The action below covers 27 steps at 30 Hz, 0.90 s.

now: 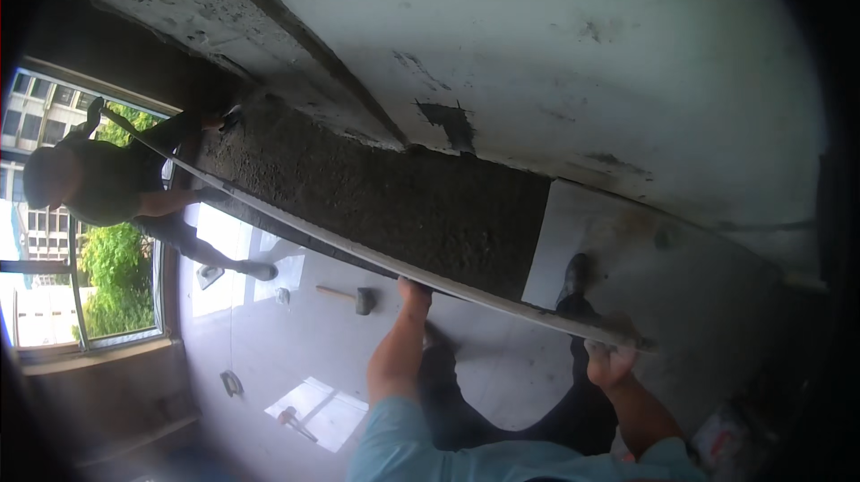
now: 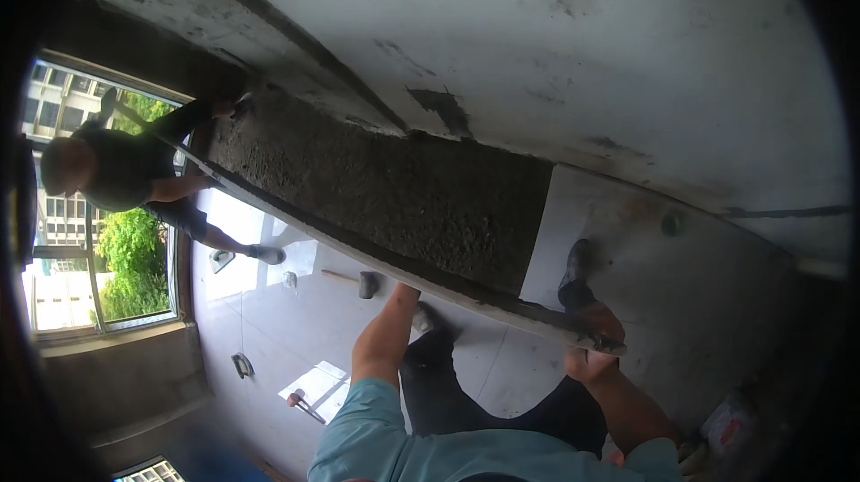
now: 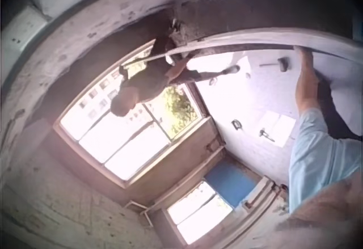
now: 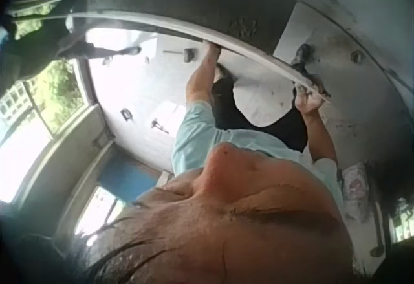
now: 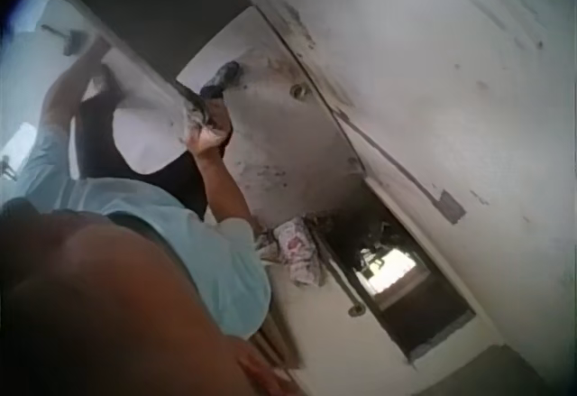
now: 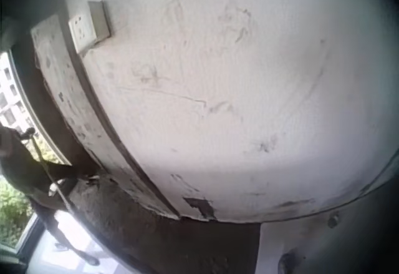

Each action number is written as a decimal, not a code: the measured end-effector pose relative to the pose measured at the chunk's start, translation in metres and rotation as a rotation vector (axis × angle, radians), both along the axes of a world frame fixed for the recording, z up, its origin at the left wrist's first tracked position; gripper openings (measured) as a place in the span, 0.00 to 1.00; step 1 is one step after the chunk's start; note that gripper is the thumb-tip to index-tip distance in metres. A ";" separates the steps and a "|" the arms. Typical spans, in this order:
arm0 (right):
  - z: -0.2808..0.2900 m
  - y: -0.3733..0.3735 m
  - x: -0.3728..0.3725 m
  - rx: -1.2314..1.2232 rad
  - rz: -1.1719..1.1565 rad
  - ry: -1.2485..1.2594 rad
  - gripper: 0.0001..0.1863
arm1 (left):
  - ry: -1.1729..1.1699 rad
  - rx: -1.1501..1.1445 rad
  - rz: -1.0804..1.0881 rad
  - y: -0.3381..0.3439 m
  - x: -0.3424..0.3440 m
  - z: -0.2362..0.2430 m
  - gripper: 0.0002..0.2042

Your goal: The person places a floor tile on the mortar with an assistant, taps the tile with a rubber mallet to level it, and presses down on it using a hand float.

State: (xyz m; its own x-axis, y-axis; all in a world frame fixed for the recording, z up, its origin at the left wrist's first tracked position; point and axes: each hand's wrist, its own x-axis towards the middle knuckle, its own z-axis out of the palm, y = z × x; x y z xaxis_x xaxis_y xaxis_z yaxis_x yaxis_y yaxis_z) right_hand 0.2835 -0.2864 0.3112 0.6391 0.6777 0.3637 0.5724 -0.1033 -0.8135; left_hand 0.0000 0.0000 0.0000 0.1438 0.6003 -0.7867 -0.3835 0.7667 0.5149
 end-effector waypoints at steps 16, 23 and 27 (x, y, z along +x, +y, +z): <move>-0.236 0.087 0.045 -0.080 -0.240 0.549 0.14 | 0.265 -0.148 0.197 0.041 -0.071 -0.215 0.24; -0.298 0.097 0.085 -0.197 -0.255 0.606 0.14 | 0.438 -0.175 0.188 0.003 -0.049 -0.216 0.22; -0.345 0.134 0.068 -0.228 -0.203 0.721 0.15 | 0.644 -0.037 0.041 0.009 -0.126 -0.235 0.23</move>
State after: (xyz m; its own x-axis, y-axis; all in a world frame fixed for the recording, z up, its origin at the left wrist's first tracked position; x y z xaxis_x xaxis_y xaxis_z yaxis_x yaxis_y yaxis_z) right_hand 0.3516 -0.1521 -0.0336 0.7843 0.5301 -0.3222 -0.1370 -0.3586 -0.9234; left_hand -0.1256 0.0091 -0.2351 -0.3866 0.5664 -0.7278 -0.0361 0.7793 0.6256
